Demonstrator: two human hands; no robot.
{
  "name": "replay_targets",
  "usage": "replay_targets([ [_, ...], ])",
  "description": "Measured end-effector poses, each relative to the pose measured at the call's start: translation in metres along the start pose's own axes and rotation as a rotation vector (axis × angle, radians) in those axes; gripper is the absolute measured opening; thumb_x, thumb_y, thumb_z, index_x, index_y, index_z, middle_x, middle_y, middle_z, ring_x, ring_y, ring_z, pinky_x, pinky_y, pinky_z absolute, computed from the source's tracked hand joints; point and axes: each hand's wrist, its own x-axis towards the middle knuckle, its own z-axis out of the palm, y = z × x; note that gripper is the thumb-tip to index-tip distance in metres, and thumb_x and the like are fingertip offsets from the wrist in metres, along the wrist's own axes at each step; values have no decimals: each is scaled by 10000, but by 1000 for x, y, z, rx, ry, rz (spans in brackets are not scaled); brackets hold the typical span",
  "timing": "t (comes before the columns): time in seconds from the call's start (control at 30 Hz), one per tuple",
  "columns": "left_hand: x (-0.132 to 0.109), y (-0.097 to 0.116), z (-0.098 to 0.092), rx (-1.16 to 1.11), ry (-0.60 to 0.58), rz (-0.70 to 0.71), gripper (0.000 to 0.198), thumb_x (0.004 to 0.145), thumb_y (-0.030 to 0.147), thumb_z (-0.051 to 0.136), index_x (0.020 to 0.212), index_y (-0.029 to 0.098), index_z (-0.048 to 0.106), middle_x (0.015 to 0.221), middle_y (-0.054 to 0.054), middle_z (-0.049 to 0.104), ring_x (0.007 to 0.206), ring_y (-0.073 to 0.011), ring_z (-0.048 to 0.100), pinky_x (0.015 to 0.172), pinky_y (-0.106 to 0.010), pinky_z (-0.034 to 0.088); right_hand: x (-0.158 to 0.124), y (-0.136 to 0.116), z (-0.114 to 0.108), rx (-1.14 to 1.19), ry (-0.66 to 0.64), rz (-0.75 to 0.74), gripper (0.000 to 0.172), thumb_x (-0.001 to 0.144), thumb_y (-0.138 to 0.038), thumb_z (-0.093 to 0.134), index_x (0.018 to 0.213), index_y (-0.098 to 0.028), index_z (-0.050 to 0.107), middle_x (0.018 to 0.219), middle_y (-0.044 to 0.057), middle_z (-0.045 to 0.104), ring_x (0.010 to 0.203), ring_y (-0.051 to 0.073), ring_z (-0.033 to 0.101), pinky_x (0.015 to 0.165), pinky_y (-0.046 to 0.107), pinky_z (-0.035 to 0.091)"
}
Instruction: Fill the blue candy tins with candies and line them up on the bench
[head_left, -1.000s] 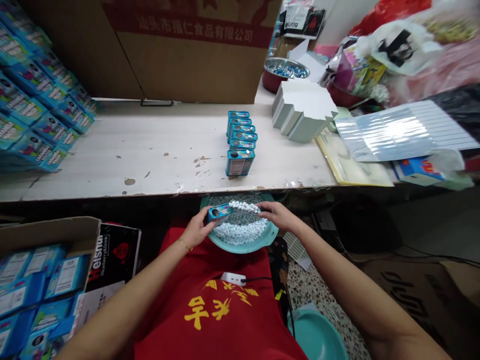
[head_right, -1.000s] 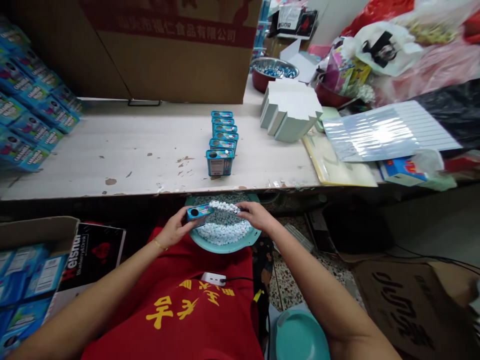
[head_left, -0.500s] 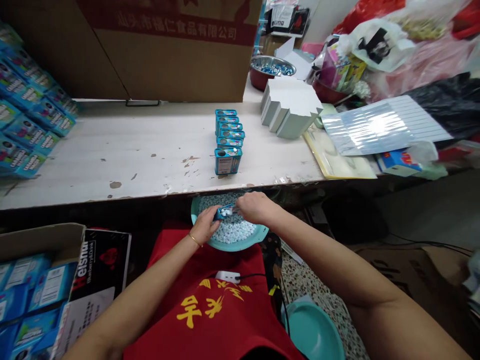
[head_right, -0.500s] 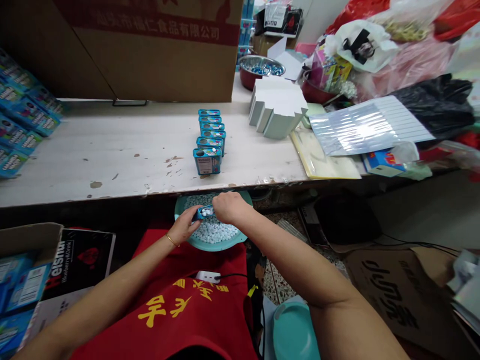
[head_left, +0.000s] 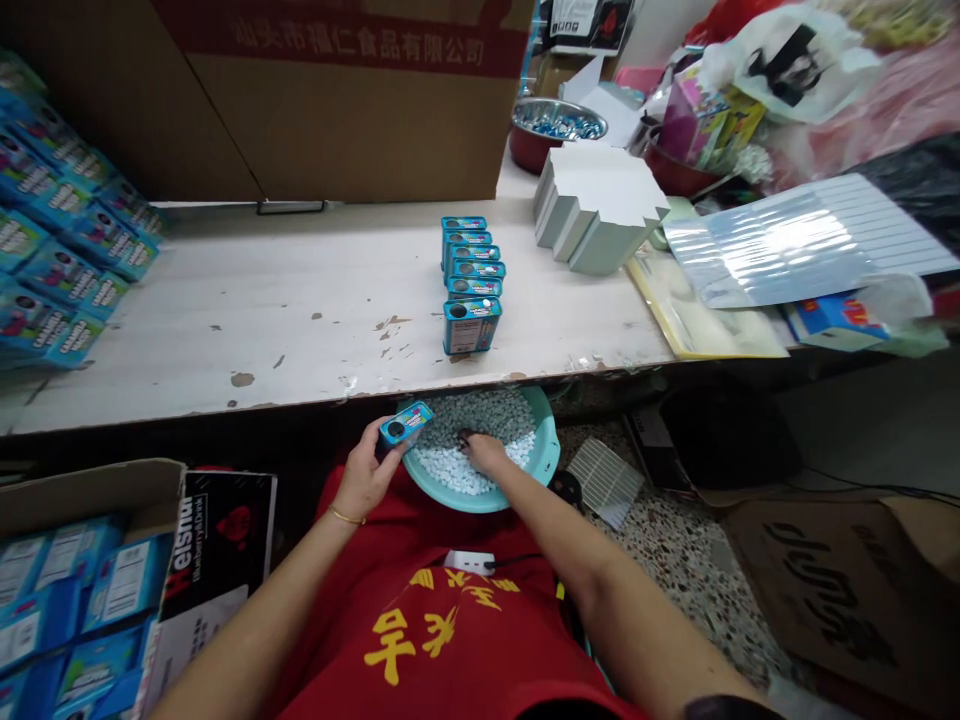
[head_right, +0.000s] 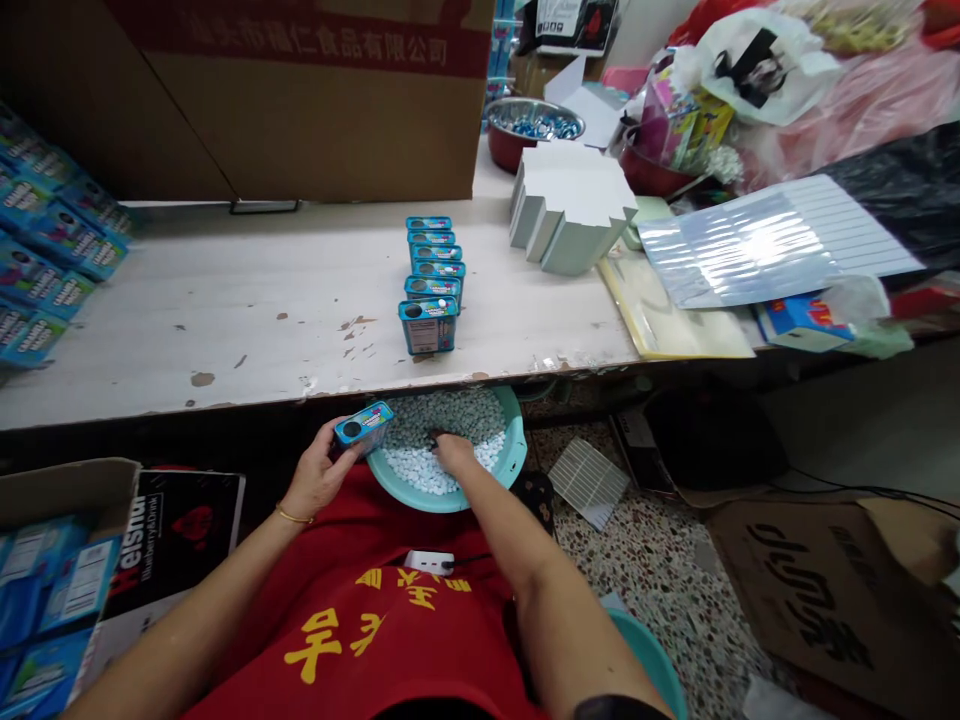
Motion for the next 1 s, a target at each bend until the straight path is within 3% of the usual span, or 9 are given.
replay_targets([
  [0.07, -2, -3, -3, -21, 25, -29, 416, 773, 330, 509, 1151, 178, 422, 1062, -71, 553, 942, -173, 543, 876, -320, 420, 10, -7, 13, 79, 6, 7, 344, 796, -215, 466, 1130, -206, 549, 956, 83, 646, 888, 236, 584, 742, 318, 443],
  [0.17, -4, -7, -7, -55, 60, -45, 423, 769, 334, 512, 1150, 176, 419, 1060, -69, 549, 944, -172, 542, 872, -319, 425, 5, -2, 5, 177, 17, -38, 322, 785, -219, 491, 1095, -162, 553, 989, 60, 631, 896, 192, 568, 766, 263, 426],
  [0.3, 0, -8, -5, -55, 76, -27, 419, 765, 332, 523, 1141, 173, 428, 1059, -65, 549, 951, -169, 536, 885, -319, 414, -26, 12, -40, 319, 45, -120, 290, 744, -211, 515, 1026, -162, 560, 866, 17, 620, 797, 150, 547, 730, 256, 417],
  [0.4, 6, -4, 6, -27, 31, 4, 411, 768, 311, 517, 1142, 166, 429, 1043, -67, 559, 939, -168, 540, 876, -314, 418, -51, 8, -83, 336, 59, -180, 274, 734, -232, 522, 996, -168, 572, 847, 11, 611, 781, 146, 531, 721, 260, 406],
  [0.53, 13, 2, 29, 63, -62, 92, 384, 772, 240, 479, 1144, 151, 435, 1083, -90, 546, 997, -188, 520, 904, -335, 401, -71, -16, -130, 192, 40, -238, 271, 750, -250, 521, 1000, -174, 594, 876, 29, 630, 798, 156, 547, 719, 261, 408],
  [0.63, 15, 6, 42, 125, -107, 158, 401, 765, 203, 460, 1162, 152, 427, 1133, -103, 526, 1050, -204, 490, 936, -363, 380, -76, -41, -151, -53, 5, -215, 259, 760, -286, 519, 986, -221, 628, 895, 37, 650, 830, 187, 572, 726, 280, 416],
  [0.73, 15, 8, 50, 178, -110, 200, 425, 755, 188, 458, 1177, 148, 421, 1151, -112, 517, 1061, -218, 479, 940, -385, 375, -78, -68, -159, -342, -11, -163, 257, 769, -324, 497, 953, -242, 656, 915, 74, 657, 859, 245, 586, 727, 339, 427],
  [0.87, 14, 8, 55, 198, -128, 238, 442, 741, 170, 460, 1182, 150, 427, 1154, -111, 519, 1064, -225, 476, 942, -396, 373, -79, -101, -162, -549, -16, -134, 274, 775, -306, 472, 906, -161, 664, 875, 152, 650, 818, 282, 601, 683, 375, 443],
  [1.0, 12, 8, 52, 175, -111, 211, 433, 742, 175, 460, 1174, 161, 434, 1145, -103, 526, 1066, -220, 482, 945, -397, 372, -84, -102, -167, -568, -11, -163, 263, 783, -286, 473, 928, -146, 642, 889, 155, 643, 833, 279, 599, 700, 377, 444],
])
